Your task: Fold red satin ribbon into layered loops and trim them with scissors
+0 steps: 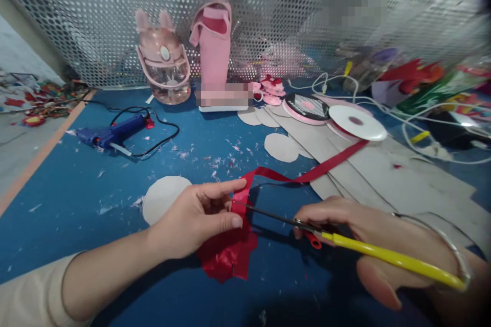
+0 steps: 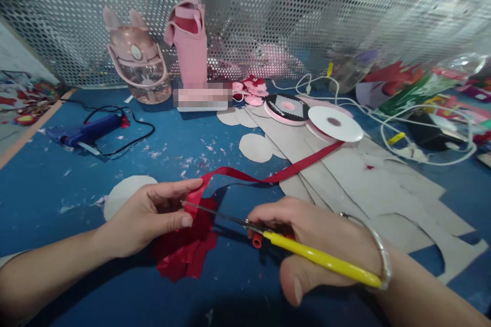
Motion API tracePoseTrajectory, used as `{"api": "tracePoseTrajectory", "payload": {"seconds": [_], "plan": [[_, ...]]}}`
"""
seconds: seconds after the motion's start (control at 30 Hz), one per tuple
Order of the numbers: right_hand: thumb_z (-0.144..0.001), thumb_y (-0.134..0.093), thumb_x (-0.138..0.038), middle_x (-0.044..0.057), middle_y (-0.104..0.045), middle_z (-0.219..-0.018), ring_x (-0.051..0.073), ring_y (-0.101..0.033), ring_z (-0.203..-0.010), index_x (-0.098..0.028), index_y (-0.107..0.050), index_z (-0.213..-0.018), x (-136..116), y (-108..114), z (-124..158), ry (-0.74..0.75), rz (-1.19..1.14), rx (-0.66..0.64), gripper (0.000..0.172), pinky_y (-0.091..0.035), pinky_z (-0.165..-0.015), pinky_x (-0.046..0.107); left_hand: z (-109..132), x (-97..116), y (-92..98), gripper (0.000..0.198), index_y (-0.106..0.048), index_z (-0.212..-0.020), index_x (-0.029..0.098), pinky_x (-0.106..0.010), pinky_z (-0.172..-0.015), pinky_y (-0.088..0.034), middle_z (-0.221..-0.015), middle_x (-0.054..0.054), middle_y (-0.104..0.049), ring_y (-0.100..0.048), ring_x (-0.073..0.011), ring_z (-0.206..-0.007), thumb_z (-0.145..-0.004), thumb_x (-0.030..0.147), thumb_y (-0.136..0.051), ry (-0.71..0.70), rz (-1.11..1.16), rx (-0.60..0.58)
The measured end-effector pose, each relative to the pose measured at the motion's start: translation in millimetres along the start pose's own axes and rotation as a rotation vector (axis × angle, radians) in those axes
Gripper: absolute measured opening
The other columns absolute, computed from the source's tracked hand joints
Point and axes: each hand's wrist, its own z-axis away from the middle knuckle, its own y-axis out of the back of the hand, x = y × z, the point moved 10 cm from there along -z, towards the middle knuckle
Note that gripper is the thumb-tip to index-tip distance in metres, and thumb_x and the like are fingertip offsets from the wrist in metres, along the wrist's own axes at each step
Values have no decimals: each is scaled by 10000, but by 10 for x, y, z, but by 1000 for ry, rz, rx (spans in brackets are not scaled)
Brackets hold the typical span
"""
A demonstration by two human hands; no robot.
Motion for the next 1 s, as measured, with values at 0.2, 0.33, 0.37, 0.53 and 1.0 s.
{"api": "tracePoseTrajectory", "payload": {"seconds": [0.2,0.33,0.37,0.53,1.0], "plan": [[-530,-384,-952,9,-496,-694,124,-358,-593,-146,-637,-819,82,-132,-43,-49,-66,-29,893,-319,-504,232,19,-38,-102,505,-694,-1164,258,-248,-766,-563,-909,-22,-788,-727,-148,-804,-699,89,-799,48,106,-60],[-508,-501,-921,-25,-421,-672,108,-272,-591,-162,-606,-801,132,-181,-62,-59,-89,-32,821,-238,-489,228,24,-27,-133,511,-709,-1132,255,-218,-718,-565,-860,-8,-789,-725,-128,-748,-675,48,-800,52,138,-61],[-516,-535,-905,-37,-391,-656,103,-251,-585,-166,-593,-786,128,-201,-66,-51,-106,-48,789,-220,-487,229,20,-24,-123,518,-710,-1130,254,-212,-708,-563,-845,-4,-788,-721,-122,-731,-667,40,-802,51,130,-50],[-547,-617,-846,-64,-315,-622,88,-210,-567,-173,-540,-739,132,-274,-74,-54,-180,-124,704,-181,-482,235,18,-38,-99,531,-710,-1130,230,-217,-713,-566,-822,-6,-781,-714,-119,-719,-647,32,-809,71,88,-36],[-484,-548,-908,19,-540,-656,142,-450,-593,-153,-689,-809,14,-191,-76,-50,-261,-24,834,-348,-478,221,24,-99,-96,321,-787,-907,207,-227,-638,-535,-728,-5,-763,-665,-122,-615,-605,118,-849,144,30,-75]]}}
